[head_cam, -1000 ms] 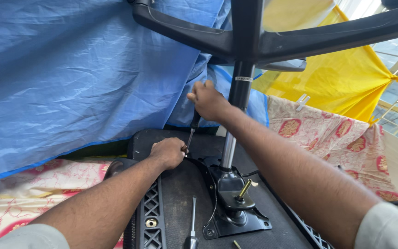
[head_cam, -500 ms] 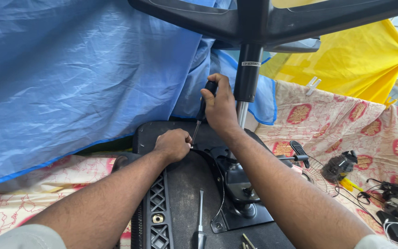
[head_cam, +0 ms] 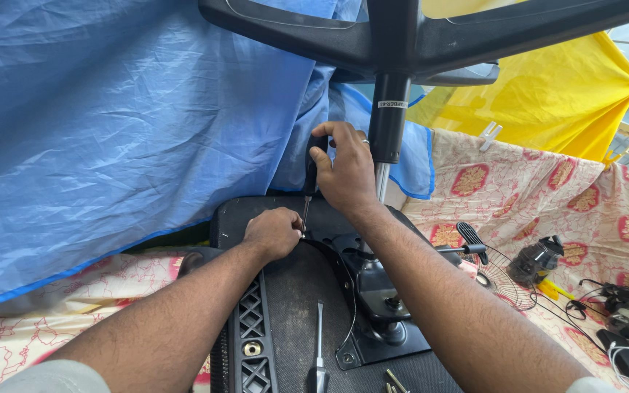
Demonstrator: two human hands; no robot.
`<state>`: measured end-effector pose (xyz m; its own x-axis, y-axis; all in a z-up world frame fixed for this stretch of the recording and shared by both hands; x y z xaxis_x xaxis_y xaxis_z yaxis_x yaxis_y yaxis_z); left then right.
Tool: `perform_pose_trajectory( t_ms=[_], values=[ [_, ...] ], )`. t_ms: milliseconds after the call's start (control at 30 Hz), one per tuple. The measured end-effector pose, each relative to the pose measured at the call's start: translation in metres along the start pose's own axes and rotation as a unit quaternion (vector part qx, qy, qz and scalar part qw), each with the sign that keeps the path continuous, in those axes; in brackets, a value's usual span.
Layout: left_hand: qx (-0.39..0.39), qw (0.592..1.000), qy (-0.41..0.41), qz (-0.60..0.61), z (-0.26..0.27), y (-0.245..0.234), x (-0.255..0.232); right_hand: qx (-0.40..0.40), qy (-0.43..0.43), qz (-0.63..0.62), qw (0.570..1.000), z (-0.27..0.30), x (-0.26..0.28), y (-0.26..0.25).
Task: The person uses a screwdriver to tighten screws on the base of an overturned office chair. They remove a central cap, insert a metal pin into the gas lift cylinder, and continue securing the base with screws.
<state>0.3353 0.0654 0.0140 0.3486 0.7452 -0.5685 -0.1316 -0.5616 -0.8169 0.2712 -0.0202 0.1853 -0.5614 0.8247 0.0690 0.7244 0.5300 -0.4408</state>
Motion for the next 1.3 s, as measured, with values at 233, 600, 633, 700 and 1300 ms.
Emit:
perform_pose_trajectory(
  t_ms=[233, 600, 633, 700, 1300],
  values=[
    [-0.003, 1.000, 0.007, 0.007, 0.001, 0.001, -0.004, 0.027, -0.017, -0.063, 0.998, 0.002, -0.004, -0.009],
    [-0.017, 1.000, 0.000, 0.003, 0.003, -0.001, -0.003, 0.048, 0.099, -0.012, 0.994, 0.001, -0.005, -0.022],
    [-0.017, 1.000, -0.004, 0.006, 0.003, -0.001, -0.003, 0.053, 0.085, -0.004, 0.995, -0.005, -0.003, -0.024],
    [-0.021, 1.000, -0.006, 0.009, 0.003, -0.002, -0.001, 0.066, 0.052, 0.006, 0.996, -0.014, 0.003, -0.024],
    [0.008, 0.999, -0.002, -0.041, 0.004, 0.004, -0.009, 0.158, 0.078, 0.019, 0.984, -0.026, -0.002, -0.010]
  ],
)
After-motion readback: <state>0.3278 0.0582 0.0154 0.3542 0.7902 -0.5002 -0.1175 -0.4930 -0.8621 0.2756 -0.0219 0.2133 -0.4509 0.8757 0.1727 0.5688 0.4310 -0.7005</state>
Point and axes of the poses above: each hand's wrist, its own z-axis away from the middle knuckle, its own y-axis out of the palm, x = y × z, the point moved 10 cm from there along -z, towards the middle knuckle, and after that the axes turned 4 degrees about y, right-handed, at the moved point
